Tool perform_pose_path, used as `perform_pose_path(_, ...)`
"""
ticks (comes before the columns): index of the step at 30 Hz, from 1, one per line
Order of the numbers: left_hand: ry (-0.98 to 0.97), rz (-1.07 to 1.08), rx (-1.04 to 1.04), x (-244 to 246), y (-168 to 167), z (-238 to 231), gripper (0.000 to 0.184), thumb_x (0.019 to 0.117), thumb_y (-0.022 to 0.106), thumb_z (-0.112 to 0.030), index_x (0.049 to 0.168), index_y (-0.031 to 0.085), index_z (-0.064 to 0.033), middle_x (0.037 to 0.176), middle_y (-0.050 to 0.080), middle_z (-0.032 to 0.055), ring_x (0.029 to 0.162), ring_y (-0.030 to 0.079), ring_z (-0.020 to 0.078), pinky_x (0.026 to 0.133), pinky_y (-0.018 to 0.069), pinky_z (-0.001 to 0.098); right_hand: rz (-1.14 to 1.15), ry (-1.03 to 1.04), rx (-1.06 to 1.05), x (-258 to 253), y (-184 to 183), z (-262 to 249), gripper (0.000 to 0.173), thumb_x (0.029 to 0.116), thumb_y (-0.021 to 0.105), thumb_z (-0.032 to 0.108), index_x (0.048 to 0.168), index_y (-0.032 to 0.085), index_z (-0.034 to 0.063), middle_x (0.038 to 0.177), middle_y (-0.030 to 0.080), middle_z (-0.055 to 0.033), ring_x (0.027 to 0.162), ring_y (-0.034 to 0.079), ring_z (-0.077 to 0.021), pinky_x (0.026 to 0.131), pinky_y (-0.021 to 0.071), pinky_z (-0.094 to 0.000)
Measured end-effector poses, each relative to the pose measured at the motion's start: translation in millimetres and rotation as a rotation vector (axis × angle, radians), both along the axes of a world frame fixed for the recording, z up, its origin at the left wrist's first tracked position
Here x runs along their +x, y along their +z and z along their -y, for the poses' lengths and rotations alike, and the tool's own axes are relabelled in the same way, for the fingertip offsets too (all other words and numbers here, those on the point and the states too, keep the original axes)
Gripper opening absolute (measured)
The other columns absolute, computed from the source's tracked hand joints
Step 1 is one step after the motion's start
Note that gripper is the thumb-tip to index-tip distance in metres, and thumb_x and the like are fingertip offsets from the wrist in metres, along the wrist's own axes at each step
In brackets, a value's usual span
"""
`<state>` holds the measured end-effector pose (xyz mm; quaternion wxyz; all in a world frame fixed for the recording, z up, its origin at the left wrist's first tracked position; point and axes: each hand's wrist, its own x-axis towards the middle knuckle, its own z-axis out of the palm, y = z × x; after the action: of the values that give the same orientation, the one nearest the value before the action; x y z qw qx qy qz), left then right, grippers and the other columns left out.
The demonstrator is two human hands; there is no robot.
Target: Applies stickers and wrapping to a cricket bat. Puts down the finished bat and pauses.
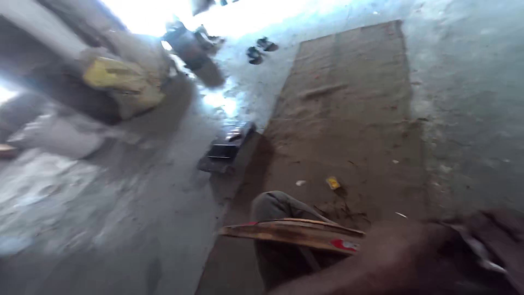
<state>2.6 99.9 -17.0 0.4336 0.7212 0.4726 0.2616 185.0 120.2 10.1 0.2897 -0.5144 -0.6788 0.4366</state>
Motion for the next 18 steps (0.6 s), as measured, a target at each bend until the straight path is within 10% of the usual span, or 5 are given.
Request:
perform_pose_path(3, -0.041, -0.001, -0.050, 5.0, 0.0, 5.9, 0.016, 0.0946, 0.073, -0.037, 0.105, 0.075, -0.0252, 0.102, 0.071, -0.0109, 0.091, 0.069, 0.0036, 0.080, 0.0630, 0.0344, 0.043, -0.018, 0.003, 14.6, -8.0, 2.4, 0.027, 0.1072, 0.048, 0.036, 0.112, 0.070, 0.0209, 0.074, 0.061, 0.0048, 0.058, 0.057, -0.0079, 0.049, 0.0519, -0.0289)
perform_pose_path(8, -0.065, -0.041, -0.005, -0.8, -5.2, 11.4, 0.011, 0.0939, 0.073, -0.037, 0.102, 0.070, -0.0290, 0.094, 0.068, -0.0153, 0.086, 0.067, 0.0024, 0.074, 0.0612, 0.0316, -0.213, 0.026, -0.022, 14.8, 34.2, 6.7, 0.033, 0.1114, 0.036, 0.025, 0.129, 0.061, 0.0140, 0.068, 0.045, 0.0014, 0.046, 0.038, -0.0095, 0.037, 0.0318, -0.0223)
perform_pose_path(12, 0.002, -0.028, 0.034, -1.8, -8.5, 16.4, 0.013, 0.0973, 0.068, -0.041, 0.103, 0.073, -0.0302, 0.099, 0.067, -0.0150, 0.088, 0.065, 0.0029, 0.075, 0.0593, 0.0324, -0.222, -0.030, 0.137, 18.9, 33.1, 73.9, 0.024, 0.1083, 0.046, 0.022, 0.124, 0.063, 0.0160, 0.091, 0.063, 0.0055, 0.067, 0.057, -0.0044, 0.055, 0.0507, -0.0210)
perform_pose_path(18, 0.010, -0.099, 0.113, 7.3, -15.6, 19.0, 0.014, 0.0986, 0.066, -0.040, 0.109, 0.075, -0.0370, 0.100, 0.071, -0.0213, 0.089, 0.068, -0.0027, 0.075, 0.0613, 0.0296, -0.466, -0.139, -0.045, 7.2, -31.7, 178.5, 0.022, 0.1090, 0.047, 0.015, 0.125, 0.059, 0.0046, 0.100, 0.063, -0.0054, 0.078, 0.058, -0.0055, 0.068, 0.0514, -0.0216)
